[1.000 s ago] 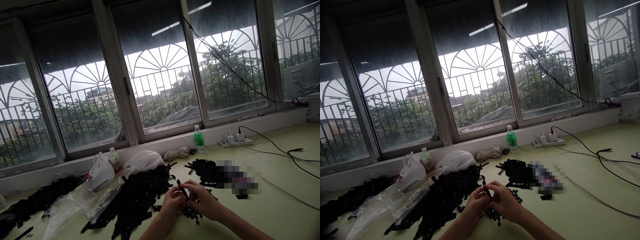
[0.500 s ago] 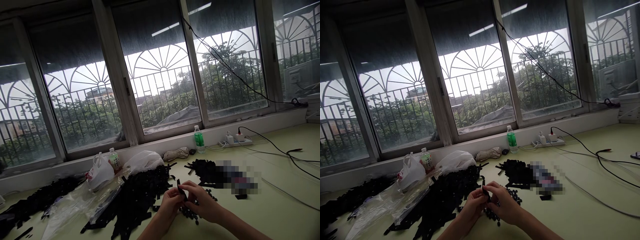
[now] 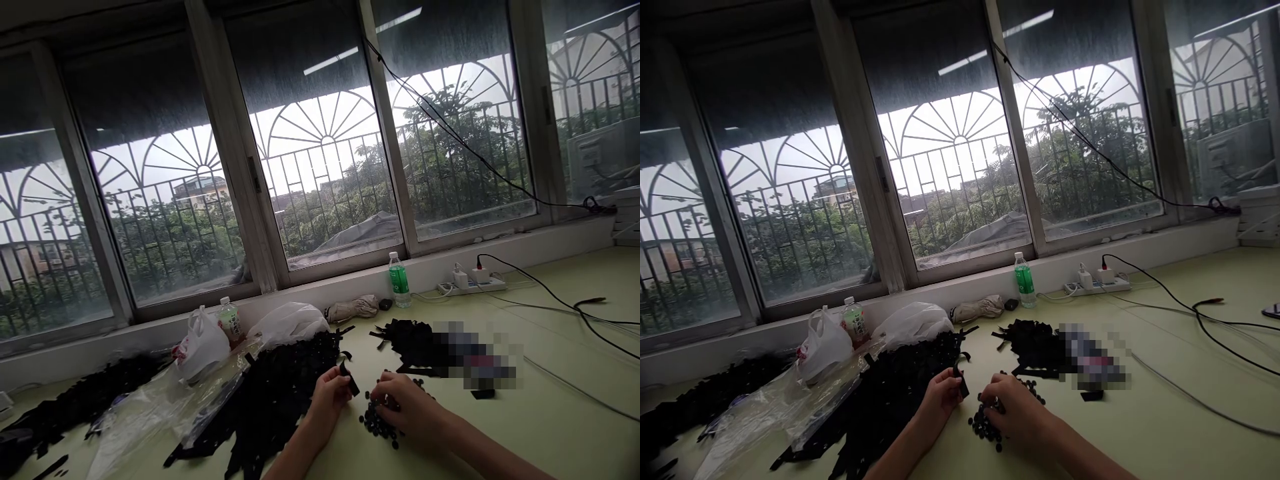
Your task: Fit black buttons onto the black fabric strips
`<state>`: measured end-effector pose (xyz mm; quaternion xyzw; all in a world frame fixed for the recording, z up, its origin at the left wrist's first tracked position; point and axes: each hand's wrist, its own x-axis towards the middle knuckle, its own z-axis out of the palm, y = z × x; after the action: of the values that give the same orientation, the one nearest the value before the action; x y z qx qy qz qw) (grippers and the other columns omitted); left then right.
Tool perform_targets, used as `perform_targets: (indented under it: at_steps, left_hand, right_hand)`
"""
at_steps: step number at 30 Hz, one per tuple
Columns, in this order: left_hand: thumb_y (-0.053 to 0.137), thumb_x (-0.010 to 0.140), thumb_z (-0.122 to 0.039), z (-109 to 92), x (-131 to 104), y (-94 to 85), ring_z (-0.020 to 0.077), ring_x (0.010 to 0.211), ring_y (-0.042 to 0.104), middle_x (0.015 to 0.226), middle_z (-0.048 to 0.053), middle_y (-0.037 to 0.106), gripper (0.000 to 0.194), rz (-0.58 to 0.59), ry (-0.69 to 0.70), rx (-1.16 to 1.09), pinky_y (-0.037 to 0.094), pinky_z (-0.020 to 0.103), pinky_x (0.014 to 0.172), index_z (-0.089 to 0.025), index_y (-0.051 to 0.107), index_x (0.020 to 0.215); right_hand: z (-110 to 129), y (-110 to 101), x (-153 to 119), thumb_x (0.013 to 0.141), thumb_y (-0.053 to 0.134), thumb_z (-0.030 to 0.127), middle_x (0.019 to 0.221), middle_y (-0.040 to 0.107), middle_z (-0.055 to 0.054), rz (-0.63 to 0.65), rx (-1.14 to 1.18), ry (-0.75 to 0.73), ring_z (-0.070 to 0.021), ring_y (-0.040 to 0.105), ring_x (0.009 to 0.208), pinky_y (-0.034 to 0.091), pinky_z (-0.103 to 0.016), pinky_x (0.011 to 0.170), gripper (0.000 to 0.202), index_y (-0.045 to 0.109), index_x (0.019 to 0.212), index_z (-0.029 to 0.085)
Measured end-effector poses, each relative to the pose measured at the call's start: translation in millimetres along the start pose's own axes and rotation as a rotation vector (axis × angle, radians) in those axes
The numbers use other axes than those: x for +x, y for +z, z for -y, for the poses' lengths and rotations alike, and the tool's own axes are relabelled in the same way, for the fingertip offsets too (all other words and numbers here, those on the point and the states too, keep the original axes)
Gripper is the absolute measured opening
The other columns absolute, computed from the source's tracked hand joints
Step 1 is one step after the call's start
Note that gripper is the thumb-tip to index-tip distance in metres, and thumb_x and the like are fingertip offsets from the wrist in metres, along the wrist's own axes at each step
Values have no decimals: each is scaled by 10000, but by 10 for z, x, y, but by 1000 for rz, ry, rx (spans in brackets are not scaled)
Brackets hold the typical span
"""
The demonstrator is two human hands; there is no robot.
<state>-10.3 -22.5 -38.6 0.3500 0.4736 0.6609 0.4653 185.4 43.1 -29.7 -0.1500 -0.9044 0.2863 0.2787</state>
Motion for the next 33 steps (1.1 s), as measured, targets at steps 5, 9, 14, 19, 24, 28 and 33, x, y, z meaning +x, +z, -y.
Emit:
perform_targets:
  at_steps: [5, 9, 14, 19, 24, 28, 33]
  left_hand:
    - [727, 575, -177, 19, 1, -9, 71, 515, 471, 569, -19, 548, 176, 25, 14, -44, 364, 198, 547, -128, 574, 648]
    - [716, 581, -154, 23, 6, -14, 73, 513, 465, 559, -23, 541, 150, 30, 15, -71, 366, 206, 553, -126, 584, 646]
    - [708, 589, -148, 22, 14, -11, 74, 511, 462, 553, -22, 537, 137, 36, 20, -75, 370, 211, 557, -125, 587, 648]
    - [715, 584, -152, 18, 5, -4, 73, 510, 464, 556, -22, 536, 147, 23, 13, -62, 369, 211, 555, -125, 584, 646]
    - [703, 606, -153, 35, 7, -25, 80, 518, 478, 560, -20, 536, 126, 28, 15, -46, 372, 216, 562, -129, 589, 656]
    - [707, 601, -152, 36, 8, -25, 84, 534, 492, 579, -16, 545, 133, 32, 15, -60, 375, 217, 572, -128, 593, 665]
    - [709, 594, -149, 11, -1, -3, 76, 519, 480, 575, -16, 547, 144, 31, 9, -62, 365, 210, 560, -128, 578, 649]
  right_hand:
    - [129, 65, -21, 745, 590, 223, 940, 605, -66, 33, -108, -58, -211, 543, 916, 423, -302, 803, 234, 695, 954, 226]
    - [139, 140, -7, 731, 585, 196, 899, 605, -68, 60, -185, -111, -214, 528, 896, 410, -315, 807, 212, 720, 891, 232]
    - [49, 167, 21, 733, 547, 137, 899, 613, -66, 67, -182, -102, -203, 525, 894, 410, -291, 799, 244, 723, 876, 229]
    - [-27, 158, 49, 748, 532, 128, 864, 612, -59, 70, -165, -67, -190, 526, 861, 407, -270, 783, 218, 715, 828, 215]
    - [-20, 140, 40, 738, 531, 121, 867, 614, -53, 63, -139, -43, -182, 536, 848, 404, -254, 767, 207, 702, 814, 210]
    - [-13, 125, 33, 728, 525, 110, 864, 616, -47, 58, -131, -27, -177, 543, 852, 405, -243, 749, 216, 695, 812, 214]
    - [-31, 89, 34, 692, 497, 68, 826, 614, -42, 34, -183, -10, -175, 538, 814, 396, -248, 711, 245, 683, 779, 203]
